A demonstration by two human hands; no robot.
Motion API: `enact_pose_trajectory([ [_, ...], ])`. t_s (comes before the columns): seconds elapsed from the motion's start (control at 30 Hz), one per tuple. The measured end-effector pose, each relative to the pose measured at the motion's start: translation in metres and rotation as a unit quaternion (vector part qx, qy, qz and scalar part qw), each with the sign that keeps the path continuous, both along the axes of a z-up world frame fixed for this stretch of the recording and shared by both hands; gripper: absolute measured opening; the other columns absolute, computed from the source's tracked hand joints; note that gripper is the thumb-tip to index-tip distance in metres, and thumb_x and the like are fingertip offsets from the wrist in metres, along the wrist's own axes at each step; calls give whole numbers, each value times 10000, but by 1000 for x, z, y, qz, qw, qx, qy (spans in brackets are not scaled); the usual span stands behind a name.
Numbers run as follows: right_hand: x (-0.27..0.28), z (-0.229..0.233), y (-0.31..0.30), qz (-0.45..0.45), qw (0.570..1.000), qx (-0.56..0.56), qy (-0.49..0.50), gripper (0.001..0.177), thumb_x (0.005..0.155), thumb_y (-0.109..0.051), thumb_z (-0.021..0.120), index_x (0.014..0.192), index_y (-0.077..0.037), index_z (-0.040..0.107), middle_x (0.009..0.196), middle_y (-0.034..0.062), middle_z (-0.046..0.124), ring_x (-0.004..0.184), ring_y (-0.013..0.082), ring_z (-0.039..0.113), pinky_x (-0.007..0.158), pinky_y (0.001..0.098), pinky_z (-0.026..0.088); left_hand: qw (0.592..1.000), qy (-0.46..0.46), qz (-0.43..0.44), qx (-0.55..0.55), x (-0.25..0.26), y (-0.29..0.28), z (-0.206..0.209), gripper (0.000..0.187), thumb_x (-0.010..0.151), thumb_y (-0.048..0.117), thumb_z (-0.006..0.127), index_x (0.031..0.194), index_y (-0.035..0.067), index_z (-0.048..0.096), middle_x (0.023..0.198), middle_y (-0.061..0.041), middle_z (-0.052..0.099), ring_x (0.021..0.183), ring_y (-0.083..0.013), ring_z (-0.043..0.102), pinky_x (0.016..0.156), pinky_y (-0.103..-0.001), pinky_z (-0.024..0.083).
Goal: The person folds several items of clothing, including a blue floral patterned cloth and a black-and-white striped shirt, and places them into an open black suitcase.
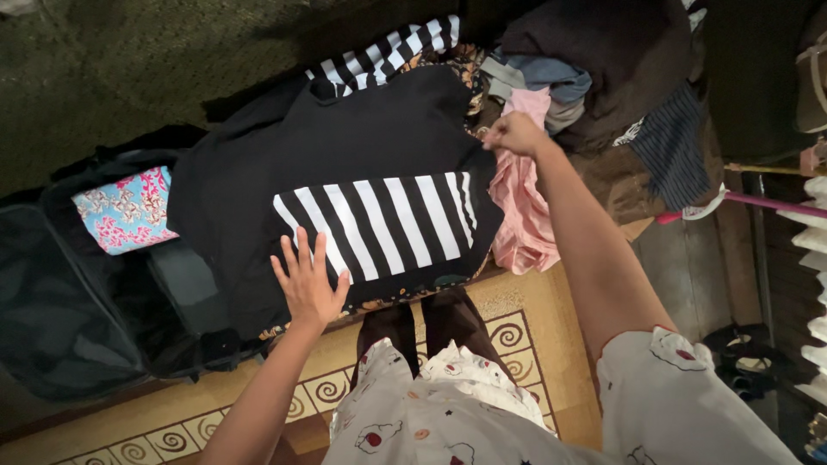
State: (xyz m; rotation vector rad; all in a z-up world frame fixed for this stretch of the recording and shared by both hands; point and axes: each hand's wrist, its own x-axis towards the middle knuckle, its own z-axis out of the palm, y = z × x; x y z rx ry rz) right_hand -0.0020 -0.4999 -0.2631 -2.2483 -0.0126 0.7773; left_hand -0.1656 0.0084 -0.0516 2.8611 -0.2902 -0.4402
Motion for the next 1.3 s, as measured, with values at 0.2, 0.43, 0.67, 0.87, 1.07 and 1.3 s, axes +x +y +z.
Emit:
enact_pose_trajectory([
  [0.2, 19, 19, -24, -97, 951, 14, 292, 196, 870, -91, 689, 1024, -1, 770, 982, 126, 795, 738, 157, 729, 591, 370, 425, 1000, 17, -3, 25, 0, 2, -3, 845, 862, 417, 637, 1586, 116, 324, 1690, -212, 161, 1552, -484, 91, 1204, -700, 76],
  [0.43, 9, 39, -34, -309, 782, 202, 502, 169, 937, -243, 568, 991, -99, 640, 966, 33, 716, 903, 168, 628, 851, 383, 405, 1000, 1, -7, 21, -1, 2, -5, 836, 879, 421, 627, 1596, 121, 318, 1698, -208, 161, 1558, -481, 92, 1210, -699, 81],
  [0.67, -12, -3, -27, -434, 692, 307, 487, 181, 919, -297, 596, 935, -118, 616, 1050, 32, 699, 1068, 212, 625, 997, 539, 325, 1000, -9, -8, 6, -1, 1, -2, 828, 887, 406, 627, 1598, 106, 324, 1695, -213, 173, 1557, -488, 100, 1207, -705, 83],
  [0.87, -27, -25, 19, -462, 851, 139, 207, 143, 962, -222, 654, 990, -83, 665, 927, 24, 713, 841, 160, 662, 810, 412, 454, 1000, -11, -4, 1, 1, -1, 2, 820, 877, 402, 640, 1582, 95, 356, 1684, -226, 204, 1551, -493, 121, 1202, -711, 102],
  [1.07, -69, -2, 86, -433, 891, 131, -40, 325, 1063, -232, 566, 1206, 37, 679, 1052, 141, 756, 712, 270, 555, 674, 419, 420, 1000, -14, -6, -6, 1, -2, 6, 824, 874, 406, 646, 1582, 94, 361, 1682, -222, 203, 1548, -493, 126, 1194, -715, 109],
  [1.3, -72, -39, 120, -280, 925, 259, -1, 681, 1117, -465, 290, 1634, -32, 186, 1733, 136, 124, 1595, 255, 45, 1280, 352, 38, 1000, -23, -2, -15, 2, -3, 8, 809, 876, 403, 653, 1574, 102, 379, 1681, -220, 220, 1544, -490, 145, 1196, -712, 113],
])
